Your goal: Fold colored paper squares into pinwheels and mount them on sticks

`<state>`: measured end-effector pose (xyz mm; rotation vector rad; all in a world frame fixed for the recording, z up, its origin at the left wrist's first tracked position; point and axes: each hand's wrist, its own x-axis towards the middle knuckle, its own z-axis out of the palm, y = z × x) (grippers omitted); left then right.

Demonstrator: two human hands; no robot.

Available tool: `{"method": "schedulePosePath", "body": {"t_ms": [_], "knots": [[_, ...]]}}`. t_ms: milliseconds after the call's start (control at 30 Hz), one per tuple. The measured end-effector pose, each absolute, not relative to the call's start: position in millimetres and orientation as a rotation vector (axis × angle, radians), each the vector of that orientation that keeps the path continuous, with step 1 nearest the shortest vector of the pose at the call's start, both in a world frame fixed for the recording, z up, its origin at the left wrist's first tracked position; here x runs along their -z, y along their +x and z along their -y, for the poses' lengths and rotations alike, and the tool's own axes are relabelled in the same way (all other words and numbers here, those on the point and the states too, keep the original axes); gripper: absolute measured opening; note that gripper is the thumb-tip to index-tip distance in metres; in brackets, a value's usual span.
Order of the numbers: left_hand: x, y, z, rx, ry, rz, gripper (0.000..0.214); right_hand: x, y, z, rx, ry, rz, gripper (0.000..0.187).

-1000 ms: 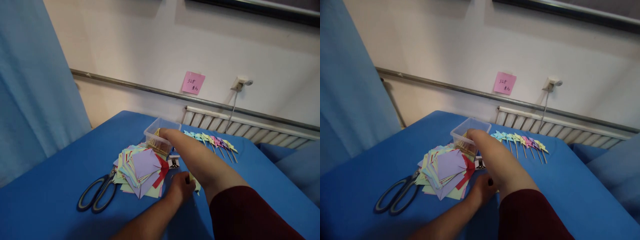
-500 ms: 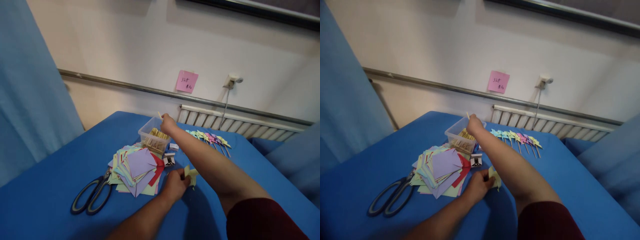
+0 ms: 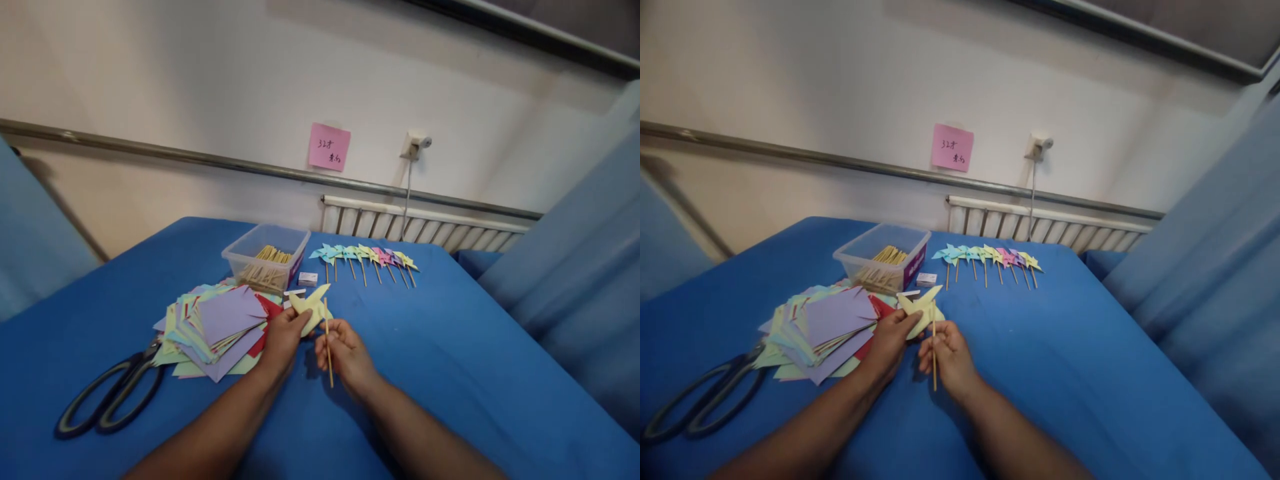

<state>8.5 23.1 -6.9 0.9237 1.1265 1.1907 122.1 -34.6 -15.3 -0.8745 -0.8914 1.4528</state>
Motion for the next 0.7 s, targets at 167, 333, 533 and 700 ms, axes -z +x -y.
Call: {"method": "schedulePosePath", "body": {"t_ms": [167, 333, 533, 700], "knots": [[9, 2, -25, -1.223, 0.944, -1.151, 0.032, 19, 120, 41, -1.810, -0.887, 0.779, 0.033], [7, 3, -24, -1.198, 0.971, -1.173, 0.032, 19, 122, 37, -1.781, -0.887, 0.803, 0.041], [2, 9, -18, -1.103, 1.030, -1.193, 0.032, 22, 124, 32, -1.733, -0.848, 0.745, 0.038], [0, 8, -15, -1.076, 1.020, -1.172, 0.036, 21, 125, 33, -1.714, -0.845, 0.711, 0.042]]}}
